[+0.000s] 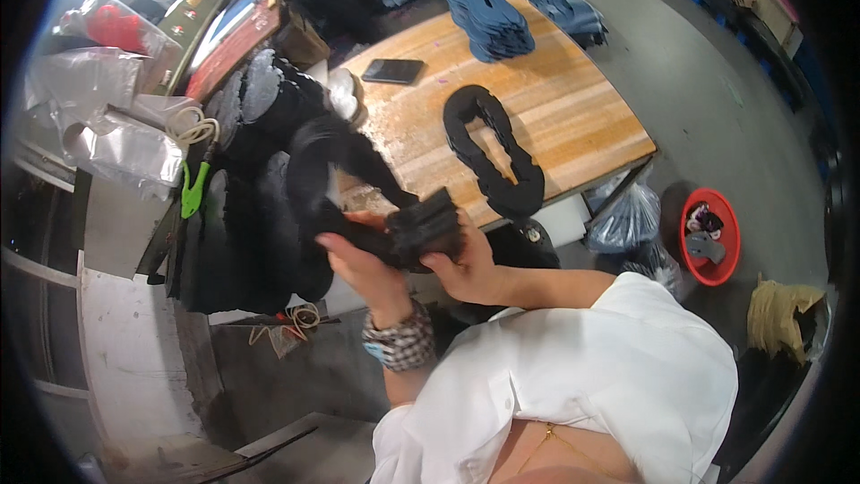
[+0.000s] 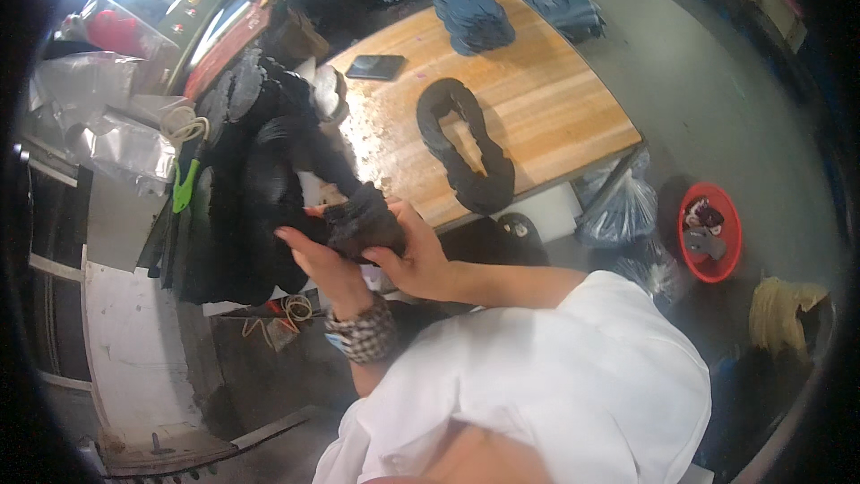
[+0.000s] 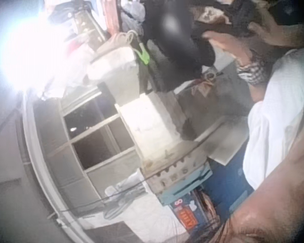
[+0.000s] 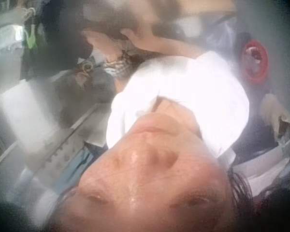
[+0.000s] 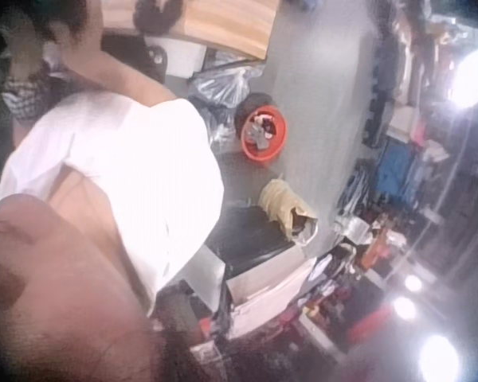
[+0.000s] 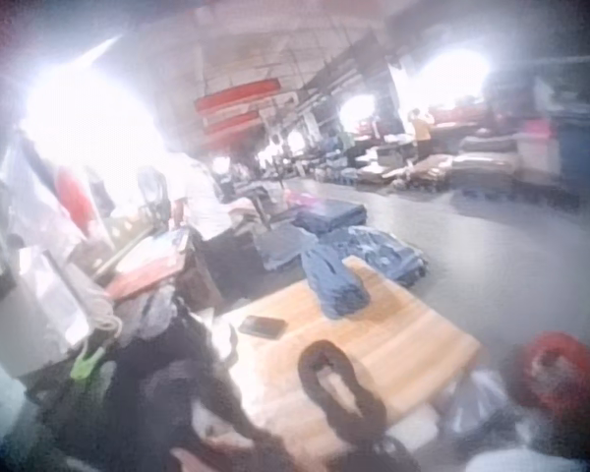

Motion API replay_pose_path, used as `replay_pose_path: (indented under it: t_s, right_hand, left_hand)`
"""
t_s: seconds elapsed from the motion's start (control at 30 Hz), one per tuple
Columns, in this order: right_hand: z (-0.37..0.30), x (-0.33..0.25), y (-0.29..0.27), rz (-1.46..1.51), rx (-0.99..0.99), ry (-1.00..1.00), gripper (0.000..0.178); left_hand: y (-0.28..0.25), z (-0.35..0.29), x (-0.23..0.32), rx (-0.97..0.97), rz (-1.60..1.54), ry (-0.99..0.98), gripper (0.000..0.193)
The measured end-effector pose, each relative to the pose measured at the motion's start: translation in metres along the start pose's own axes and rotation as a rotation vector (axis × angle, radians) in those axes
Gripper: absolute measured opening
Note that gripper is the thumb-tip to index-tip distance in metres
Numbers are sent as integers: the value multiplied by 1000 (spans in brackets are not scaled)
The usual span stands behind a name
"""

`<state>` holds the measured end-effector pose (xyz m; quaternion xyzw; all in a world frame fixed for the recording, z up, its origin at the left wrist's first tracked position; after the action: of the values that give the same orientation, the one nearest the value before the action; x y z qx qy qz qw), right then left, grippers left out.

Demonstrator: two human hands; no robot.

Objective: The person folds black garments on a wooden table, places them into clear plastic bags, and ties the bags shut. The person repeats this process for multiple items, stacking the finished packages on the floor.

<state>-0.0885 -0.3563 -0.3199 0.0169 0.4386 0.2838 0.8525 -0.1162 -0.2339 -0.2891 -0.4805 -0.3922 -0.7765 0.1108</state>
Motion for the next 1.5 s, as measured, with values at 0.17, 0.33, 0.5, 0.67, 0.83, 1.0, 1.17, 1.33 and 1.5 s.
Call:
replay_pose_path:
  t_s: [0.17, 0.33, 0.5, 0.67, 0.83, 1.0, 1.17, 1.33, 1.5]
  right_hand:
    - [-5, -34, -34, 397, -72, -110, 43]
    - [12, -106, -137, 478, 499, 42, 56]
    - [0, -132, -232, 270, 771, 17, 49]
    - [-65, -112, -293, 407, 896, 382, 45]
    - [-100, -109, -335, 333, 1008, 434, 41]
    - [-116, -114, -365, 222, 1256, 443, 28]
    - [-143, -103, -391, 185, 1412, 475, 24]
    - [-183, -93, -399, 184, 1543, 456, 20]
    - [-207, -117, -439, 27, 1726, 349, 23]
  left_hand:
    - [-23, 42, 4, 25, -291, -233, 52]
    - [-15, 48, 4, 31, -448, -219, 49]
    - [38, 39, 10, -146, -136, -226, 45]
    - [97, 32, -23, -407, -337, -485, 48]
    - [130, 43, -110, -250, 51, -665, 48]
    - [105, 59, -158, -190, 160, -701, 52]
    - [82, 71, -138, -440, 252, -871, 40]
    - [80, 56, -105, -258, 986, -58, 41]
    - [71, 29, -87, -383, 819, 86, 32]
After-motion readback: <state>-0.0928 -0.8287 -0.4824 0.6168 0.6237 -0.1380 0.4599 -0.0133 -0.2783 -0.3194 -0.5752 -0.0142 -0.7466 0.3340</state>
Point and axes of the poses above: each hand's wrist, its own z-axis towards the middle knuckle, its own y-axis out of the palm, x = y × z, the point moved 1 cm from there along z, towards the middle knuckle, and after that the axes turned 1 degree about -y, right-handed, at the moved point
